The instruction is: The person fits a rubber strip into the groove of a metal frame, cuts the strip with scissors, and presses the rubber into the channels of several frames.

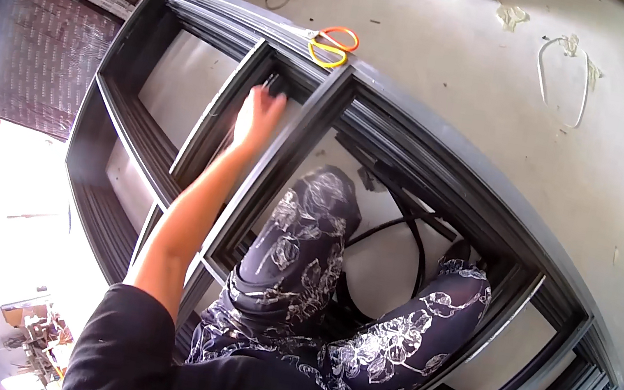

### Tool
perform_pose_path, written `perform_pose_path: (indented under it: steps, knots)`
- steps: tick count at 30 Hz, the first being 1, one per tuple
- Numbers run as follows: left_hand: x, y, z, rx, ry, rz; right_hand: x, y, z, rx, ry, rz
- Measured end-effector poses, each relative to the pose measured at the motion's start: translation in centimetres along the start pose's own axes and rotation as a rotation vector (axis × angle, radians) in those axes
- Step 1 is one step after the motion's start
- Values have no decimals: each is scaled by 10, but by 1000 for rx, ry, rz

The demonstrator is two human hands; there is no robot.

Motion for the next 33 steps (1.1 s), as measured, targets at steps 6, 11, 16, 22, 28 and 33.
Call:
perform_pose_path:
  steps: [6, 11, 16, 22, 28, 33]
  knots:
    - [-109, -49, -52, 344, 625, 128, -3, 12, 10, 54, 12, -7]
    - [-135, -83, -51, 738, 876, 12, -22, 28, 19, 149, -39, 28]
    - [-122, -39, -42, 632, 882, -146, -46, 54, 27, 484, -126, 145]
    - [-34, -38, -65, 383, 453, -173, -71, 106, 324, 919, 491, -443]
    - [109, -51, -27, 174, 571, 97, -167, -50, 467, 760, 853, -16]
    - [284, 72, 35, -233, 823, 166, -256, -173, 495, 1420, 976, -191]
Point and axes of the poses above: each hand's wrist, its own x-axis away from the middle knuckle, its own y-axis out of the back of the hand, z = x × y, the point moved 6 cm from there along -x, towards the middle knuckle, and after that the axes turned 1 degree about -x, right-handed, at the moved point
